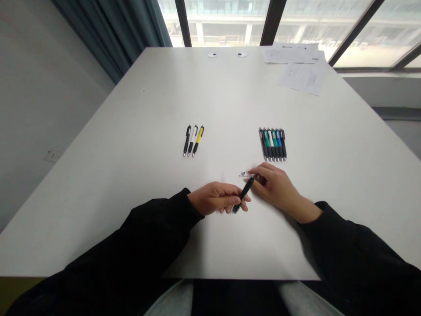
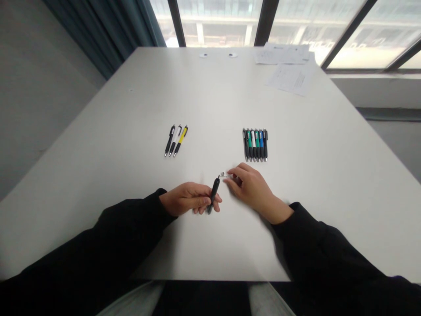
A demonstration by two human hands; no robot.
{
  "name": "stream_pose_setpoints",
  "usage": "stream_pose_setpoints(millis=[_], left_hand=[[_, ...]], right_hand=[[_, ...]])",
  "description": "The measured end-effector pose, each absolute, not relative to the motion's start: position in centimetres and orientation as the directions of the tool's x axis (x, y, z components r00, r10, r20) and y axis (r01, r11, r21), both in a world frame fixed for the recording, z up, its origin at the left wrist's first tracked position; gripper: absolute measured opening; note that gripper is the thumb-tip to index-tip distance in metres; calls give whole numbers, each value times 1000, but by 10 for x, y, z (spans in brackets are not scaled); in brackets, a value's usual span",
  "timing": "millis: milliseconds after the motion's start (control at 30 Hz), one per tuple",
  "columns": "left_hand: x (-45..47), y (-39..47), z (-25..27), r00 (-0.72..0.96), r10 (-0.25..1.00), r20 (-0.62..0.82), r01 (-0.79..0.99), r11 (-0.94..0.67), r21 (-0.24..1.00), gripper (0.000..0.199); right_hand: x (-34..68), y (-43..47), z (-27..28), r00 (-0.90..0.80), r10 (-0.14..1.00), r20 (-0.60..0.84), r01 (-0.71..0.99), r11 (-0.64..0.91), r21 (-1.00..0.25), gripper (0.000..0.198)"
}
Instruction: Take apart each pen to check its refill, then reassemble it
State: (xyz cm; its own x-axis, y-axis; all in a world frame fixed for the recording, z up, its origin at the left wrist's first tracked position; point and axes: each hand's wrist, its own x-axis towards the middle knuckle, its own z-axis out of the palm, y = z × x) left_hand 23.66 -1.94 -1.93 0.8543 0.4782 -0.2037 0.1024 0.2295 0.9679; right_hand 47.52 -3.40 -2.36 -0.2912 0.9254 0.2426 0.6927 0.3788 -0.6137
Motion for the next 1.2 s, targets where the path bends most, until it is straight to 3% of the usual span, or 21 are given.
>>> stream_pose_setpoints(millis=[433,533,633,733,833,900,1033,1200], left_hand=[[236,-17,-15,876,443,-190,135,154,979,41],[236,-18,-15,871,451,-193,126,175,977,44],[235,-19,-14,866,451,-215,132,208,969,46],[234,-19,-14,859,451,-242,150,230,962,46],[234,-19,-14,852,457,-255,164,230,959,44],[234,-19,-13,849,462,-256,167,224,960,43],[234,-20,-13,852,460,-251,171,209,963,42],[234,-20,-12,850,467,-244,187,165,968,41]], right_hand=[[467,-33,-23,-347,915,205,763,403,-505,18],[471,-34,-23,-350,918,189,727,393,-563,16],[482,-35,-22,-265,961,82,561,223,-797,15],[495,-34,-21,-226,967,-121,218,-71,-973,21],[503,-32,-19,-242,952,-186,-123,-220,-968,26],[505,-30,-17,-280,937,-209,-255,-282,-925,28],[505,-30,-14,-379,895,-234,-310,-361,-880,28],[506,-31,-17,-373,893,-250,-307,-374,-875,30]])
